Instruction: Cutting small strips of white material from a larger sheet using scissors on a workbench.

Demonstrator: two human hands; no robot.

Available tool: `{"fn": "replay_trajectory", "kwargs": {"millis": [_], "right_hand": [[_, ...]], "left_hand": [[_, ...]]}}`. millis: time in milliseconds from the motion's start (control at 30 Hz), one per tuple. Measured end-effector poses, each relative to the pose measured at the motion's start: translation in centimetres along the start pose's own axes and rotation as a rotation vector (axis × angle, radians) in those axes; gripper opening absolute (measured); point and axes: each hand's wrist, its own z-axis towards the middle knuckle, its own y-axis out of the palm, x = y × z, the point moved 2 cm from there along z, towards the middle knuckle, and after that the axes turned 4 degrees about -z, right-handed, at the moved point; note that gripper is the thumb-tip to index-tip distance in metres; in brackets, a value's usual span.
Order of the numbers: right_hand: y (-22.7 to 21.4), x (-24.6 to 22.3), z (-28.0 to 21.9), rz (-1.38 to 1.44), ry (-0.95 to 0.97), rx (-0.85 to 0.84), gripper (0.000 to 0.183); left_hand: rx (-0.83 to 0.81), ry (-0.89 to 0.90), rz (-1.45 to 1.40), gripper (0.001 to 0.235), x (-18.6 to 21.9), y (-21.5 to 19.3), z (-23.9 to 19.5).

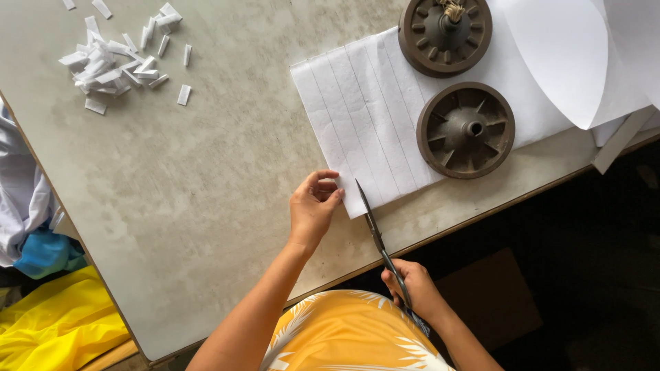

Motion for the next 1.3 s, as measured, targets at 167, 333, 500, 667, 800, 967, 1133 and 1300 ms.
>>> {"fn": "replay_trajectory", "kwargs": {"millis": [167,333,500,667,800,967,1133,1300], "right_hand": [[-0.2,-0.3,-0.1,-0.009,-0.019,0.012,0.055],[0.1,0.2,-0.1,0.058,0.04,0.047,0.053],[0.2,1.0,0.1,0.1,0.048,0.022,0.047],[-0.1,-0.9,0.5,0.042,0.049,0.016,0.049],[-0.1,-2.2,1.1,0.004,0.068,0.022,0.055],[0.0,-2.1,1.6,-0.029,0.038,0.033,0.058],[0.0,-2.5,2.2,-0.024,0.018,0.035,0.058],[0.0,-2.6,2.6,-0.035,0.005,0.035,0.057]], "left_hand": [[-0.005,0.016,-0.033,0.023,-0.2,0.0,0.1],[-0.008,0.015,-0.051,0.022,-0.3,0.0,0.0],[-0.018,0.044,-0.045,0.023,-1.0,0.0,0.4],[-0.026,0.035,-0.027,0.024,-0.9,-0.2,0.4],[-0.027,0.007,-0.05,0.025,-1.2,-0.2,0.6],[-0.029,0.023,-0.041,0.024,-0.9,-0.2,0.4],[-0.029,0.019,-0.036,0.023,-0.6,-0.2,0.3],[-0.059,-0.034,0.063,0.026,0.1,-0.5,0.7]]}}
